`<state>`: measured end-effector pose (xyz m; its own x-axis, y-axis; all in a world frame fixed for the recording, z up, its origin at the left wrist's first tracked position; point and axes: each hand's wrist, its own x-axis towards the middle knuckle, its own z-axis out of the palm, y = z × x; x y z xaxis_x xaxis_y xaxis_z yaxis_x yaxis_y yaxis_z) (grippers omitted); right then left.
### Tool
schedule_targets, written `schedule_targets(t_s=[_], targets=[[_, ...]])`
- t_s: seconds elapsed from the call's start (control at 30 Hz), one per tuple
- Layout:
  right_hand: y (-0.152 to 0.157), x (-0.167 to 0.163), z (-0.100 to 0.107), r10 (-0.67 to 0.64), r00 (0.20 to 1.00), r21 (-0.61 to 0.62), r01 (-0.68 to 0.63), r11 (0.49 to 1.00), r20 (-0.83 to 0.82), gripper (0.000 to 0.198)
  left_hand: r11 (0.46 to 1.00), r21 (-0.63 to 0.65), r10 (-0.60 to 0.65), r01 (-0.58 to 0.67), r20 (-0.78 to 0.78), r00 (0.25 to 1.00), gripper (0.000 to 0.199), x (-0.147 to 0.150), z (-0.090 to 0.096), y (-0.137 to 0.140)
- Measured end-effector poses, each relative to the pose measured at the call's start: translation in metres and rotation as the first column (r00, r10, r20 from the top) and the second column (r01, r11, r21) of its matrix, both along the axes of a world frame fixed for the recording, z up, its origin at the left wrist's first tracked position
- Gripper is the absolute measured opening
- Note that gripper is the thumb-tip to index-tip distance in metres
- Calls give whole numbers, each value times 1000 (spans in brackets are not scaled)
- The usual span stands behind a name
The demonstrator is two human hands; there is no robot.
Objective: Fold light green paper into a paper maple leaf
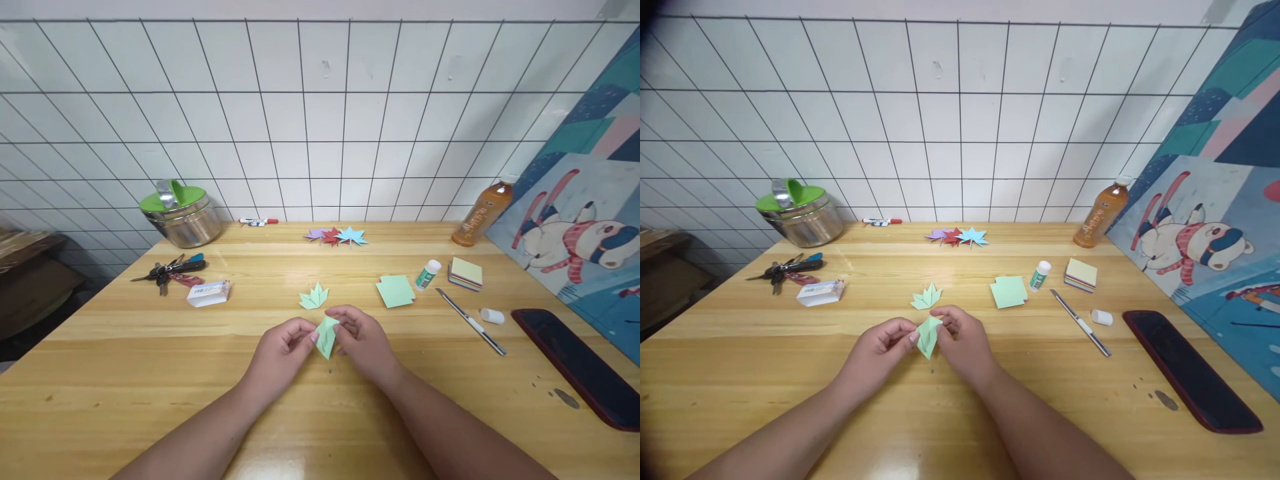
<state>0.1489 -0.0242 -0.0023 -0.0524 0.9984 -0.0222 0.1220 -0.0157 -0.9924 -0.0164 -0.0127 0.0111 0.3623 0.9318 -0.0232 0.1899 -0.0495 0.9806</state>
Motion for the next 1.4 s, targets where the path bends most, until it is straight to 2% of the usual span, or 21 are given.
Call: schedule_targets(t_s=[0.13, 0.23, 0.3, 0.4, 0.53, 0.67, 0.97, 1.13, 1.27, 1.33, 1.4], targets=[[1, 0, -1, 16, 999, -98, -20, 995, -42, 20, 998, -68, 15, -10, 63, 998, 14, -1, 0, 1], [1, 0, -1, 27, 998, -91, -32, 995, -54, 8, 989, -146, 50, -33, 116, 992, 16, -1, -1, 2], [0, 1, 0, 20, 1000, -20, -19, 1000, 6, 13, 984, -169, 76, -56, 115, 991, 18, -1, -2, 3], [-3, 3, 4, 10, 983, 134, -35, 990, 183, 28, 979, -194, 88, -66, 108, 990, 22, 0, -2, 5], [-5, 9, 9, 29, 888, 329, -200, 923, 459, 34, 960, -276, 105, -57, 163, 981, 29, -1, -2, 8], [-4, 11, 7, 21, 857, 398, -261, 880, 515, 44, 939, -340, 124, -49, 205, 971, 32, -2, -2, 11], [-1, 10, 8, -20, 828, 429, -270, 862, 560, 12, 962, -267, 90, -55, 120, 989, 30, -3, -5, 10], [1, 13, 10, -37, 819, 410, -247, 878, 573, 15, 967, -253, 72, -38, 129, 989, 30, -2, -3, 11], [1, 13, 12, -14, 825, 417, -270, 868, 564, 12, 975, -220, 44, -12, 139, 989, 27, -1, -4, 10], [0, 11, 11, 6, 844, 410, -267, 872, 537, 12, 979, -202, 33, -6, 131, 991, 26, 0, -4, 9], [-2, 9, 10, 28, 883, 371, -227, 900, 469, 12, 981, -191, 38, -15, 118, 992, 26, 0, -4, 9]])
